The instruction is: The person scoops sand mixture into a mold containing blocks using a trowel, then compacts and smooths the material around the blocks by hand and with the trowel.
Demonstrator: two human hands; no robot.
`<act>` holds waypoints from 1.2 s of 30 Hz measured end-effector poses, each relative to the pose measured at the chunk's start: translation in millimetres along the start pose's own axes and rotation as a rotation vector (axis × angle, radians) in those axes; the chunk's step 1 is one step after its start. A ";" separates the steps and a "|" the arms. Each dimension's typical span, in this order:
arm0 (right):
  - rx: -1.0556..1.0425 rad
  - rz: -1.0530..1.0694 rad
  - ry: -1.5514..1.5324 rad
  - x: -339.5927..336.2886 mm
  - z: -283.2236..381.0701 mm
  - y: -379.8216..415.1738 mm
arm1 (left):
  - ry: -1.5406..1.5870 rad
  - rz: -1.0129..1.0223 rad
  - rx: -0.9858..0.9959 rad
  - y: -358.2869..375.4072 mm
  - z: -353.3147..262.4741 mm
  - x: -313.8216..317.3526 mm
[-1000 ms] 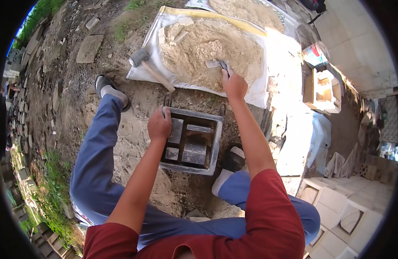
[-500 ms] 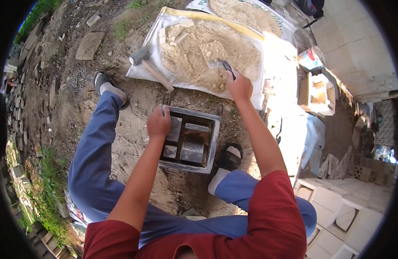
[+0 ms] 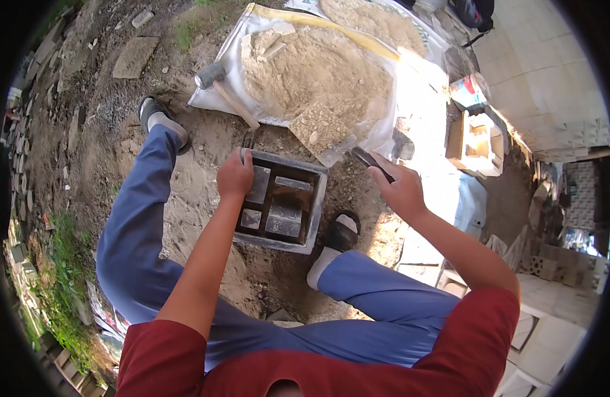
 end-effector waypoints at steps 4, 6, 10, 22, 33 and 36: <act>-0.073 0.105 -0.042 -0.7 10.2 43.1 | -0.012 0.010 -0.003 0.4 0.7 0.3; -0.093 0.141 -0.052 4.7 11.1 59.1 | -0.024 0.013 -0.016 0.0 0.8 1.1; -0.155 0.168 -0.099 20.1 10.4 76.9 | -0.032 0.065 -0.038 -0.8 1.3 -0.9; 0.062 0.343 -0.132 25.1 23.2 65.8 | -0.024 0.027 -0.015 -1.4 2.6 1.9; 0.171 0.501 -0.160 19.4 36.6 10.9 | -0.023 0.038 -0.018 -2.2 3.2 2.1; 0.304 0.548 -0.238 20.1 39.4 -6.4 | -0.027 0.039 -0.009 -2.7 3.5 2.3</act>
Point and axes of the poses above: each hand's wrist, its own y-axis away from the middle knuckle, its own x-axis out of the palm, z = x × y, the point moved 1 cm from there along -y, towards the middle knuckle, and after that the axes turned 3 degrees about -x, right-handed, at the moved point
